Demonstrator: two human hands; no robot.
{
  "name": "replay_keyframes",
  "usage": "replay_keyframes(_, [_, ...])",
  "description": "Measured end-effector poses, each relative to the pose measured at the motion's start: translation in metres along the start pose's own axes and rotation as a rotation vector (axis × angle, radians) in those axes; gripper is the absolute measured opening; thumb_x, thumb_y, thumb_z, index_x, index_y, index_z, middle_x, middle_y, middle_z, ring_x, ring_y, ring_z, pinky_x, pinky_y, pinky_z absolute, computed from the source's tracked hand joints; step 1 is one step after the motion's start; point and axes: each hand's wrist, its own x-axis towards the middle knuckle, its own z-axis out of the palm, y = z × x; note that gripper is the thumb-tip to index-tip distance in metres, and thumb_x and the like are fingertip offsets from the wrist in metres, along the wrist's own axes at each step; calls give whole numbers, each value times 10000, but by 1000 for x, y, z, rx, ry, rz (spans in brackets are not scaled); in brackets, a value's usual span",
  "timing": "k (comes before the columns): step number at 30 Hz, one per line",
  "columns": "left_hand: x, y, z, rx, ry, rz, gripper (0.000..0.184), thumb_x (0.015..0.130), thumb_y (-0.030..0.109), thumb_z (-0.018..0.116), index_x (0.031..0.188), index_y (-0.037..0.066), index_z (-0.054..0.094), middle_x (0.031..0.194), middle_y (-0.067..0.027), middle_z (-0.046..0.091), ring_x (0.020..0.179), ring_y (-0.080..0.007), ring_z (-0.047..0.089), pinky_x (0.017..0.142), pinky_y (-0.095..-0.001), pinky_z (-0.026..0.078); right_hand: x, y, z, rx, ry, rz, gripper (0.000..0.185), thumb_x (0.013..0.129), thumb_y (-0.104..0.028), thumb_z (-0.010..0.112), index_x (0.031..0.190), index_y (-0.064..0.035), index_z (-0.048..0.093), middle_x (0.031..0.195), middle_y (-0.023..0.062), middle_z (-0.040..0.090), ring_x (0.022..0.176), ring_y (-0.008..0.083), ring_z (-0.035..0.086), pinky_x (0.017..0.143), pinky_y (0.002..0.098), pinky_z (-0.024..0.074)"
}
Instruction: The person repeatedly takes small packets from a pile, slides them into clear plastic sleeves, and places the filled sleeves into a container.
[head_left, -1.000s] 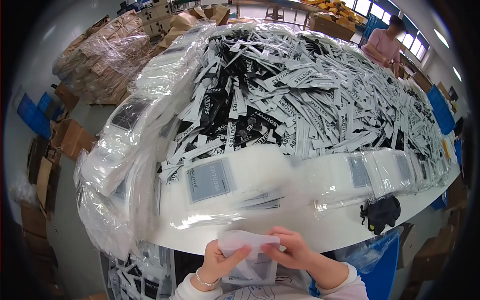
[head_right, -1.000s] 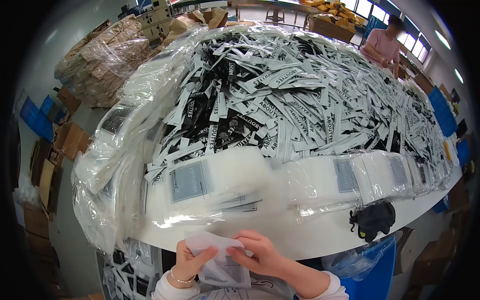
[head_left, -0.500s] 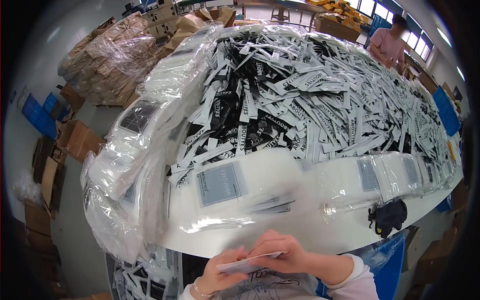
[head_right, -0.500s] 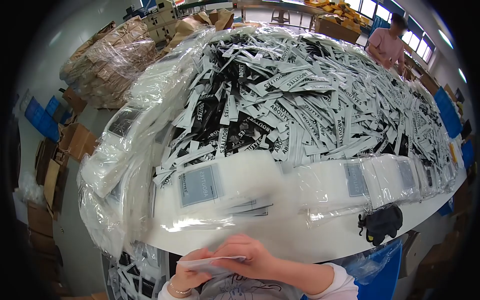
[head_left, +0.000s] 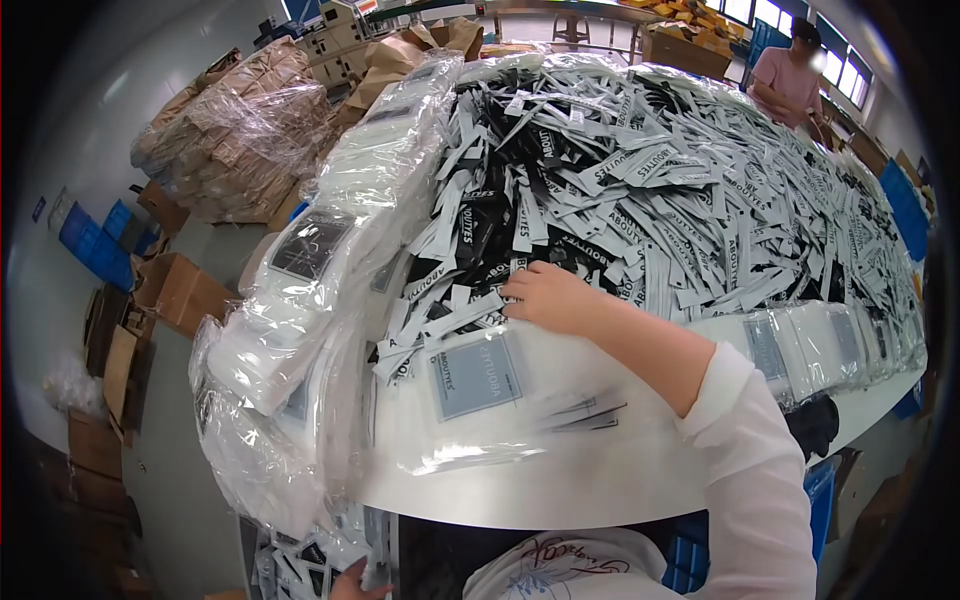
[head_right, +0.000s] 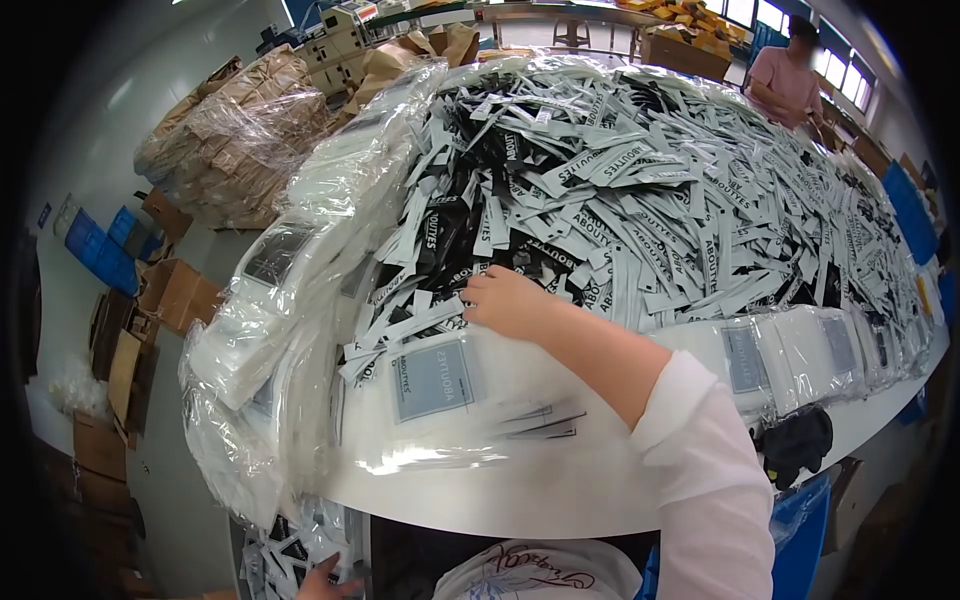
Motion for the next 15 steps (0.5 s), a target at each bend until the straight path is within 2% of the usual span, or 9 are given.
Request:
replay_keyframes(1, [-9, 49, -15, -151, -143, -109, 616, 751, 188, 699, 1266, 1, 416, 936, -176, 625, 749, -158, 601, 621, -280, 465, 4, 7, 0, 28, 1, -39, 191, 743, -59, 510, 926, -66, 562, 868, 65, 549, 846, 249, 547, 732, 361, 456])
replay_keyframes(3, [-19, 76, -23, -335, -134, 38, 550, 773, 177, 678, 1249, 23, 451, 901, -133, 617, 698, -117, 557, 590, -262, 446, 11, 20, -2, 86, -6, -121, 168, 743, -89, 530, 906, -53, 546, 851, 66, 535, 820, 245, 546, 704, 357, 457])
replay_keyframes(4, [-19, 85, -24, -428, -126, 113, 518, 783, 172, 668, 1241, 34, 469, 883, -112, 613, 673, -97, 535, 574, -253, 437, 16, 23, -14, 172, 40, -45, 168, 728, -107, 552, 881, -44, 523, 831, 70, 515, 791, 240, 545, 667, 352, 463])
replay_keyframes(7, [-5, 118, -15, -513, 22, 536, 399, 821, 137, 619, 1196, 43, 520, 820, -54, 621, 611, -78, 520, 546, -243, 431, 41, 29, -16, 133, 171, 400, 196, 719, -81, 557, 913, -63, 539, 858, 78, 510, 824, 240, 544, 644, 345, 480])
replay_keyframes(8, [-9, 137, -26, -427, -128, 347, 318, 843, 98, 578, 1151, 26, 550, 901, -85, 646, 742, -133, 587, 658, -265, 460, 48, 31, -6, 98, 138, 435, 188, 719, -82, 559, 906, -68, 547, 869, 71, 510, 838, 234, 542, 649, 338, 485])
replay_keyframes(11, [4, 171, -13, -444, -31, 728, 268, 835, 63, 570, 1097, 5, 576, 948, -121, 645, 842, -196, 612, 720, -272, 460, 62, 29, 20, 7, 38, 503, 163, 721, -82, 562, 883, -79, 570, 899, 51, 511, 874, 214, 535, 665, 320, 496])
replay_keyframes(14, [10, 195, -8, -417, -42, 945, 259, 845, 70, 542, 1093, 4, 578, 938, -148, 639, 848, -230, 618, 709, -280, 463, 62, 22, 17, -20, -41, 462, 129, 721, -89, 557, 846, -97, 592, 900, 16, 519, 899, 173, 526, 681, 315, 502])
replay_keyframes(15, [14, 203, -7, -424, -19, 972, 229, 813, 39, 564, 1036, -3, 594, 915, -143, 637, 837, -230, 616, 711, -280, 465, 56, 23, 14, -20, -74, 400, 132, 721, -93, 560, 848, -102, 593, 889, 12, 522, 898, 172, 524, 681, 311, 501])
